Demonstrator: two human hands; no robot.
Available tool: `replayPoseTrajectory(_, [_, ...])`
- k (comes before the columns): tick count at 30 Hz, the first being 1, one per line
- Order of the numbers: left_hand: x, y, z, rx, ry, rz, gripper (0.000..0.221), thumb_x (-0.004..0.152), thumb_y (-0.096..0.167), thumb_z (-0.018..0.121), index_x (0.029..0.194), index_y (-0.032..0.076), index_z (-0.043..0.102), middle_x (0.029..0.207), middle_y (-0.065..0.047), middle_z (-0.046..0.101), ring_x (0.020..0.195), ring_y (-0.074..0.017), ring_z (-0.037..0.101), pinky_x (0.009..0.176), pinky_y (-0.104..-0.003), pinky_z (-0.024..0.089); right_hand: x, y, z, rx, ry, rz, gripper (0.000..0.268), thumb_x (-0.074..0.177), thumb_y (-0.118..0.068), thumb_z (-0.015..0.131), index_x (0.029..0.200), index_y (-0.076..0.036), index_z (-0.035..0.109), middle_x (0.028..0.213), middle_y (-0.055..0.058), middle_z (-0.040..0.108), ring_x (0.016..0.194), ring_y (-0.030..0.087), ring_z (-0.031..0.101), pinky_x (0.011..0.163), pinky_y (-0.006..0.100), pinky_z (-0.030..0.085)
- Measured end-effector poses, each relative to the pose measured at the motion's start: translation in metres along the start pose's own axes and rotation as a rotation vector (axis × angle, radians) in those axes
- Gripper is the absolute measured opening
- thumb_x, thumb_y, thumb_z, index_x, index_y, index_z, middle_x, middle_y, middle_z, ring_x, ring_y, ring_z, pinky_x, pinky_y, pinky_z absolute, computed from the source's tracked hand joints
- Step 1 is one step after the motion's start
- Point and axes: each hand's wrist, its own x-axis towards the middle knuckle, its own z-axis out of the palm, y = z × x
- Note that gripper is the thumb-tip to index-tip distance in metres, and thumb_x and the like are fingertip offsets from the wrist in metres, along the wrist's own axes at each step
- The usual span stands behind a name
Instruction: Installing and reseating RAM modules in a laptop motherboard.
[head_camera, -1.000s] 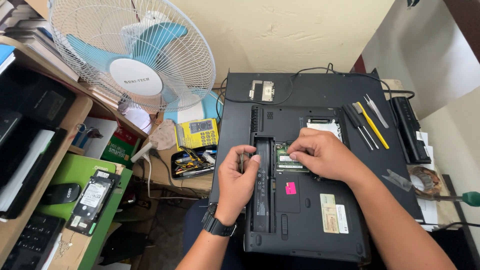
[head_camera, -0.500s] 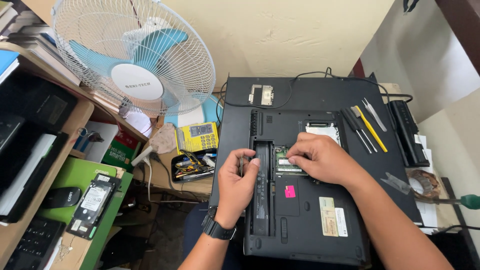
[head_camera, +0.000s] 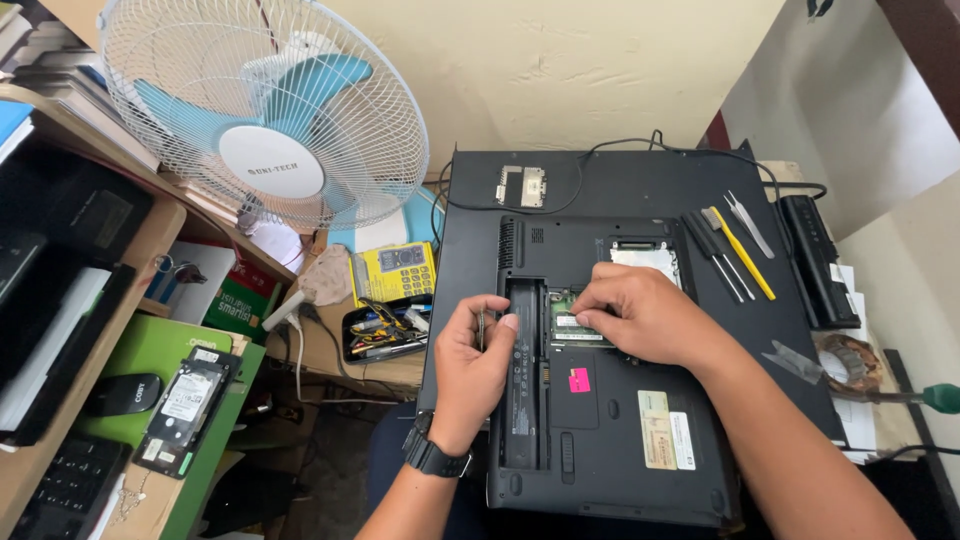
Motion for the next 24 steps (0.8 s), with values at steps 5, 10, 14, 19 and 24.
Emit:
replayPoseTrajectory(5, [-0.0010,-0.0026,-0.0005,0.001,0.000,-0.004,0.015,0.106,0.003,0.079,0.121,0.003,0.080,0.066,-0.003,0.059,0.065,-0.0064,0.058,0.060,-0.027,0.049,-0.0026,-0.0013,0.0011,0.021,-0.013,-0.026,0.010,0.091,-0.002,0.085,0.088,-0.008,0.093,0.068,0.005,0.069,0.058,0.019,0.060,0.063,0.038,0.055])
replayPoseTrajectory(10, [-0.0012,-0.0012,-0.0001,-0.001,-0.012,0.002,0.015,0.107,0.003,0.078,0.121,0.003,0.080,0.065,-0.002,0.057,0.063,-0.0063,0.056,0.058,-0.027,0.048,-0.0043,0.0012,0.0037,0.032,-0.016,-0.048,0.010,0.089,-0.002,0.086,0.086,-0.009,0.093,0.068,0.004,0.070,0.057,0.018,0.061,0.062,0.037,0.055])
replayPoseTrajectory(14, [-0.0015,0.0002,0.0005,0.001,-0.003,-0.003,0.015,0.106,0.003,0.078,0.121,0.002,0.080,0.065,-0.002,0.058,0.062,-0.0058,0.056,0.058,-0.027,0.047,-0.0085,-0.0026,0.0038,0.021,-0.006,-0.059,0.011,0.090,-0.002,0.085,0.086,-0.009,0.092,0.069,0.004,0.070,0.056,0.020,0.062,0.062,0.037,0.056])
replayPoseTrajectory(19, [-0.0008,0.0010,0.0000,0.011,0.000,0.009,0.013,0.107,0.003,0.078,0.120,0.002,0.080,0.065,-0.003,0.058,0.062,-0.0067,0.055,0.057,-0.028,0.046,-0.0095,-0.0028,0.0037,0.034,0.021,-0.087,0.011,0.090,-0.001,0.084,0.086,-0.009,0.092,0.074,0.004,0.074,0.057,0.019,0.063,0.063,0.037,0.057])
replayPoseTrajectory(24, [-0.0009,-0.0016,-0.0011,0.030,0.007,-0.005,0.014,0.106,0.004,0.080,0.120,0.002,0.081,0.065,-0.003,0.059,0.061,-0.0082,0.057,0.058,-0.028,0.047,-0.0085,0.0013,0.0049,0.078,0.064,-0.126,0.010,0.091,-0.002,0.084,0.089,-0.008,0.091,0.078,0.007,0.076,0.058,0.020,0.065,0.063,0.037,0.058])
